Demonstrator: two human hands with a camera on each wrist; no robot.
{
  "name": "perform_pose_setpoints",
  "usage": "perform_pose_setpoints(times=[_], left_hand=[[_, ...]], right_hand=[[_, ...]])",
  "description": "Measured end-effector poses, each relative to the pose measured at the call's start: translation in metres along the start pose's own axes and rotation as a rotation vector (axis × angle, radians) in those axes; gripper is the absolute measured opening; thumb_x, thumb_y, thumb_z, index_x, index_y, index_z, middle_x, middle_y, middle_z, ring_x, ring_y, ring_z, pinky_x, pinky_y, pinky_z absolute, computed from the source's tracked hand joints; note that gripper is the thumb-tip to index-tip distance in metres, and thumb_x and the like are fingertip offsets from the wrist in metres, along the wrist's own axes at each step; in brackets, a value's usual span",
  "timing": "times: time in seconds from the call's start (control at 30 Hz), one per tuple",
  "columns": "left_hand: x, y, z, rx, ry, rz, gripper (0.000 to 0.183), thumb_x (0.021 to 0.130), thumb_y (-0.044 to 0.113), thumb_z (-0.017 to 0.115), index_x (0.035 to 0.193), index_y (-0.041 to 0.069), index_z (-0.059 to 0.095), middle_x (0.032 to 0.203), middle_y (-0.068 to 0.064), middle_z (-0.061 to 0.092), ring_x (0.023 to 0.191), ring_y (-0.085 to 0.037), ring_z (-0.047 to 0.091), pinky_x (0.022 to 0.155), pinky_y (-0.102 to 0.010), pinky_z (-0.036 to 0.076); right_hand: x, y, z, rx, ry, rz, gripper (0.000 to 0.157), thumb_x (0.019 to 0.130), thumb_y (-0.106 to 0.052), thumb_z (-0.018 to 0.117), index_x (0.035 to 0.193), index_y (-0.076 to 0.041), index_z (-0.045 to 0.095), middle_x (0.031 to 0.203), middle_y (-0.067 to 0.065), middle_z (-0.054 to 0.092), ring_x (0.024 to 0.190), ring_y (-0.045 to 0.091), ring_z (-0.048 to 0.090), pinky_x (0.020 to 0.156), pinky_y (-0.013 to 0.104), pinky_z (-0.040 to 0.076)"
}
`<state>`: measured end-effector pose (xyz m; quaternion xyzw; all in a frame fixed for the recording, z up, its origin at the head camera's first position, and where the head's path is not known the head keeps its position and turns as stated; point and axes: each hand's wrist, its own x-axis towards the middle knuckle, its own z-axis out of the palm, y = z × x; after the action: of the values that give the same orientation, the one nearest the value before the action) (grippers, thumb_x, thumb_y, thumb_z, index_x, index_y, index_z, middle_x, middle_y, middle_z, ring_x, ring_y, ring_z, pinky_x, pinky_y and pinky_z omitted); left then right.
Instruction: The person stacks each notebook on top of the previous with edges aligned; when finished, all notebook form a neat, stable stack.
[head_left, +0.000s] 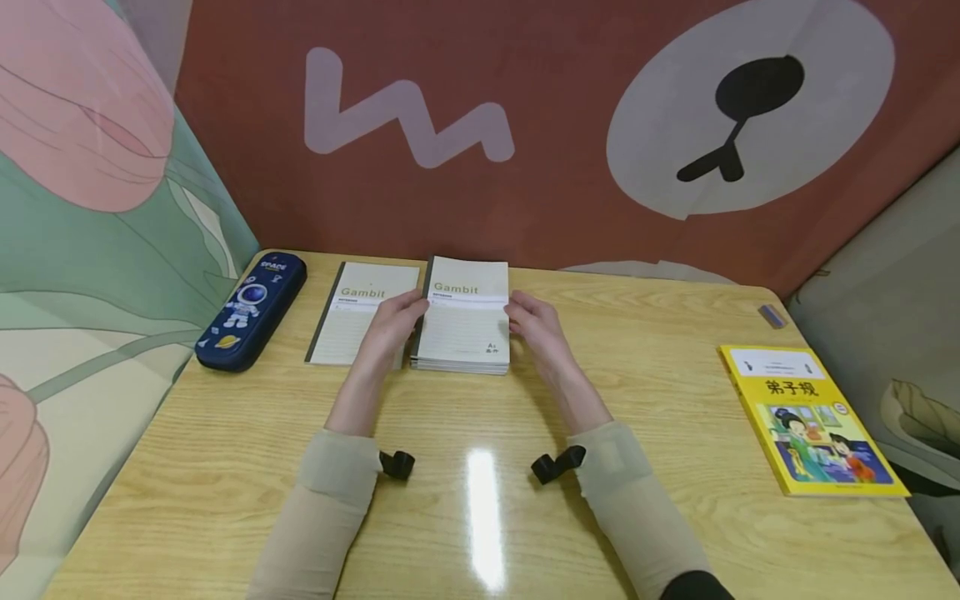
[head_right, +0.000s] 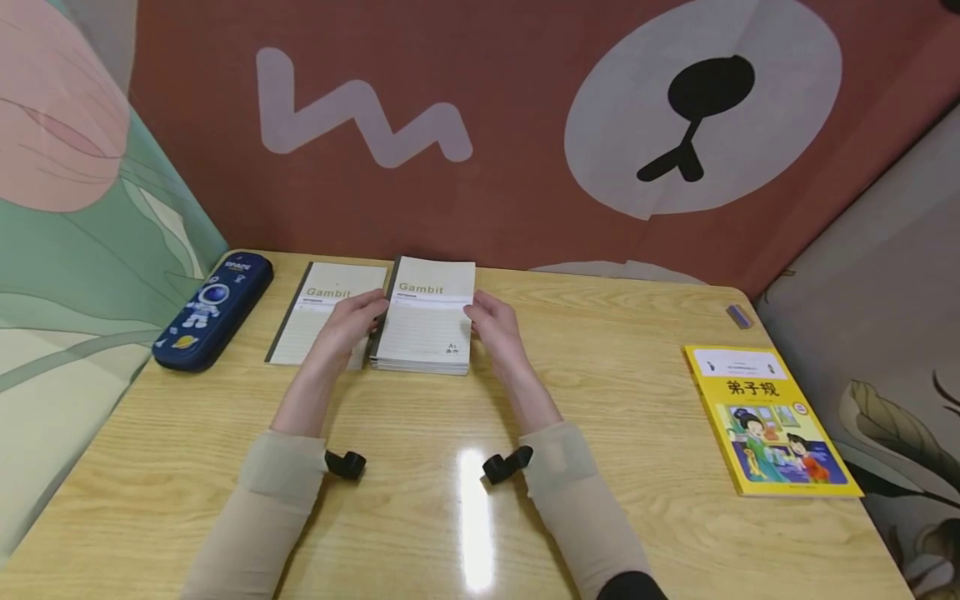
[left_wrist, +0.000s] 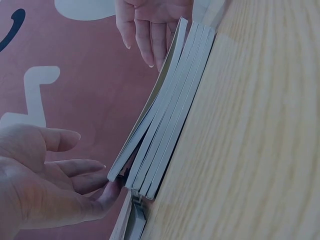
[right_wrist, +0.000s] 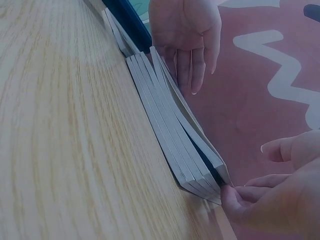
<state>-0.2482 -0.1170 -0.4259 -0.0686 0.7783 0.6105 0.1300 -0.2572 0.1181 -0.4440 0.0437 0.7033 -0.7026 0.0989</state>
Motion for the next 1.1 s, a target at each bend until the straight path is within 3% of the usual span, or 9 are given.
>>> perform_pose_setpoints(times=[0.4,0.73,1.1], left_hand=[[0.0004,0.0005,0.0003,-0.005,-0.007,-0.024,0.058,0.110,0.029,0.044,0.161,0.003,0.031,0.170,-0.012,0.029,0.159,-0.030,0.025,0.131,-0.044,0.025],[-0.0013,-0.0014,0.0018,0.003,-0.008,-0.010,0.059,0.109,0.030,0.045,0.160,0.001,0.032,0.170,-0.012,0.030,0.161,-0.029,0.021,0.133,-0.043,0.020],[0.0021,-0.0007,0.0031,0.045,-0.019,-0.036,0.060,0.110,0.030,0.043,0.161,0.003,0.029,0.170,-0.013,0.028,0.161,-0.028,0.019,0.134,-0.044,0.017]], right_hand=[[0.0008,-0.0006,0.0014,-0.031,0.009,0.008,0.058,0.105,-0.013,0.053,0.157,0.006,0.034,0.164,0.020,0.039,0.147,0.029,0.046,0.122,0.043,0.042],[-0.0007,-0.0009,0.0012,-0.056,0.037,0.030,0.055,0.104,-0.014,0.055,0.154,0.005,0.041,0.162,0.018,0.043,0.145,0.028,0.048,0.120,0.041,0.044],[-0.0001,0.0009,-0.0013,-0.052,0.017,0.038,0.055,0.106,-0.017,0.052,0.155,0.003,0.039,0.166,0.014,0.037,0.150,0.028,0.042,0.121,0.041,0.043]])
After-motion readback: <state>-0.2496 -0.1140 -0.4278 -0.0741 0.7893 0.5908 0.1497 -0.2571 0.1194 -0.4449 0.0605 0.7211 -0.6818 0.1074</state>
